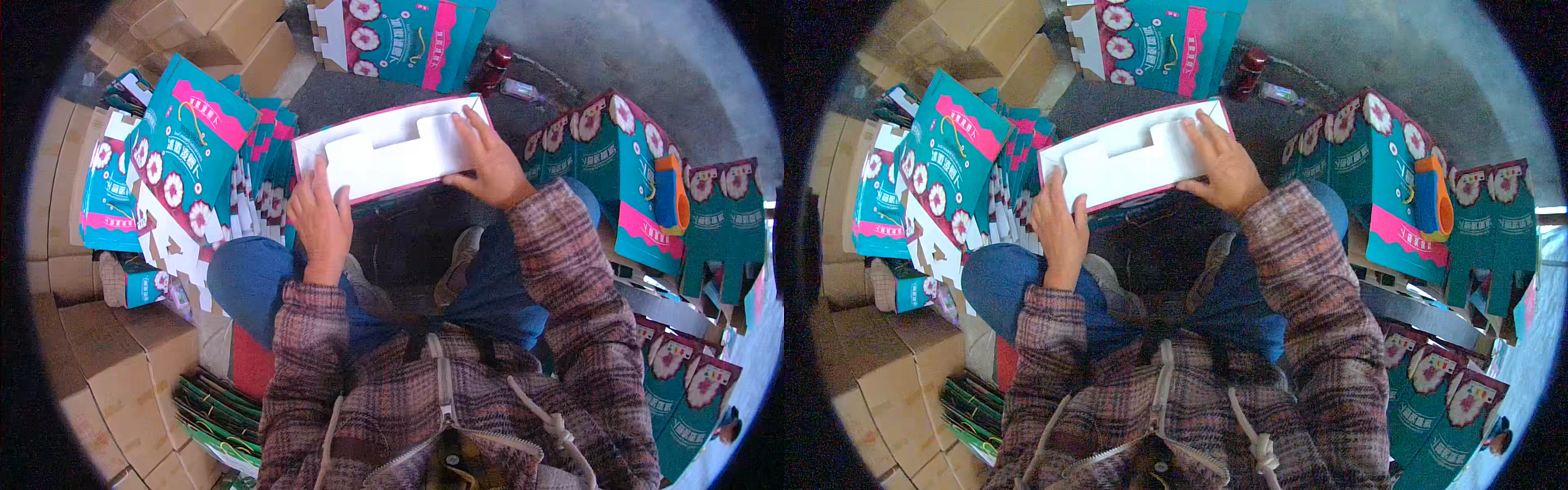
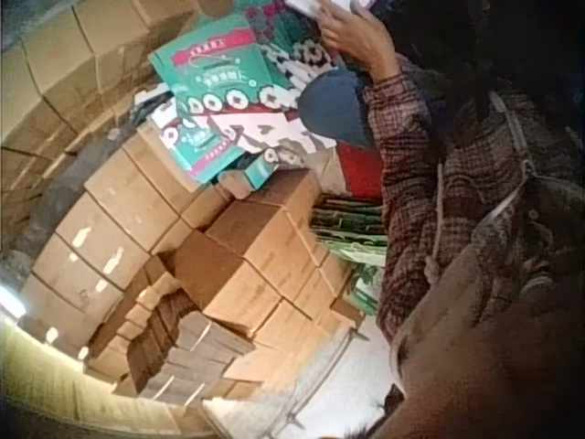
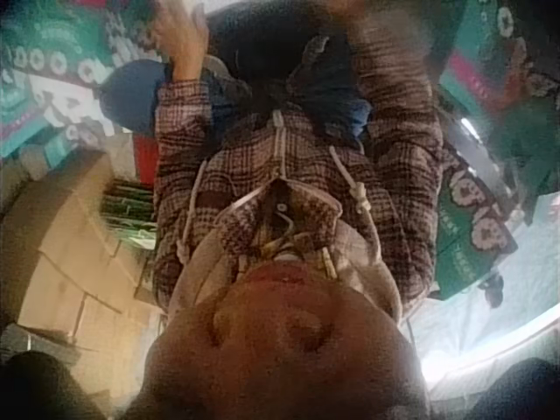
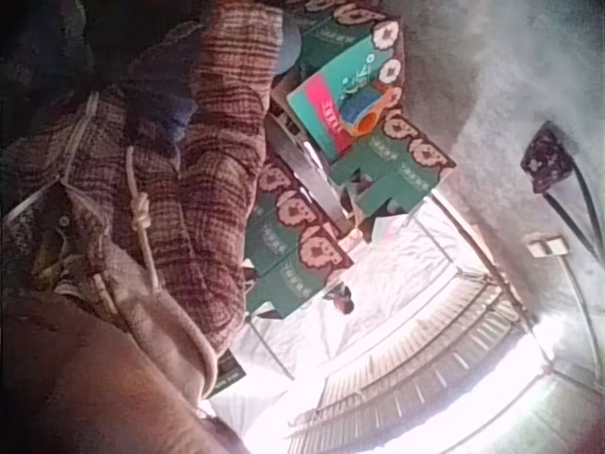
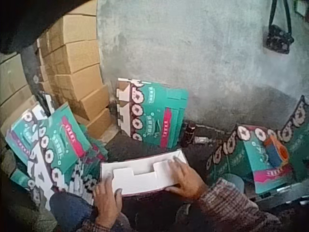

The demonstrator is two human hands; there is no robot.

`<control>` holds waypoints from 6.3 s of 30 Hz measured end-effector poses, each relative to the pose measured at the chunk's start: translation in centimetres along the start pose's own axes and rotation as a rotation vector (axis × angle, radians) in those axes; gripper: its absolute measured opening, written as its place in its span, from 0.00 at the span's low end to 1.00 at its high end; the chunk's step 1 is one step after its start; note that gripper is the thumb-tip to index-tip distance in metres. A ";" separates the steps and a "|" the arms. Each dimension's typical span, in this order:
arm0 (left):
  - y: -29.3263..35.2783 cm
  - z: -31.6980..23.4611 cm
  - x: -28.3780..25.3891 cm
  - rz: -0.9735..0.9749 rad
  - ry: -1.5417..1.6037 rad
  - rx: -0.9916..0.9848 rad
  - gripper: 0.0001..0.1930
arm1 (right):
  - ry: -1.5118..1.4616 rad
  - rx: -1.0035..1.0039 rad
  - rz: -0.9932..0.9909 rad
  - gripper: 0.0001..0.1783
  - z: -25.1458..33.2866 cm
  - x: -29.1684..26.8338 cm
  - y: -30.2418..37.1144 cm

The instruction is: The person is folding and stacking cardboard boxes for carrot packaging.

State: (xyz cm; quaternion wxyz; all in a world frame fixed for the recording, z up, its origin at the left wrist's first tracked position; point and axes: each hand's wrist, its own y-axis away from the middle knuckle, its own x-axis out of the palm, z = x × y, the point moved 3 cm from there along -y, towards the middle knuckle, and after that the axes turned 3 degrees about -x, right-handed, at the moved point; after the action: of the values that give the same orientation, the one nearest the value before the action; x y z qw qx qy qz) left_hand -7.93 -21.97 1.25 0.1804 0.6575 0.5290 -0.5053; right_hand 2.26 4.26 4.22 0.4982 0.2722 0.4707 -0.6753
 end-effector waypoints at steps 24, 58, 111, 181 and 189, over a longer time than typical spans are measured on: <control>0.3 -1.6 2.5 0.190 -0.050 0.512 0.26 | 0.147 -0.231 0.309 0.39 -0.1 3.2 0.1; -0.2 -1.0 1.5 0.155 0.002 0.455 0.28 | 0.040 -0.248 0.301 0.37 0.2 2.9 0.1; -5.0 1.0 -4.5 0.572 0.096 0.490 0.23 | 0.141 -0.067 0.709 0.28 0.0 -0.3 -3.8; -14.2 7.5 5.6 0.504 1.020 -0.204 0.18 | -0.868 0.541 0.165 0.25 -15.2 1.6 -8.1; -14.1 6.8 5.0 0.407 1.047 -0.345 0.18 | -0.940 0.548 0.029 0.22 -13.0 0.4 -9.5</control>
State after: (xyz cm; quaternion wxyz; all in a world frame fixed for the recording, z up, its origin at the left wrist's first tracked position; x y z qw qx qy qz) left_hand -23.82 -19.35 -1.72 0.0926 0.8691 0.4853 0.0250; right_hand -8.01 16.47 1.98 0.5752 0.0674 0.0003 -0.8153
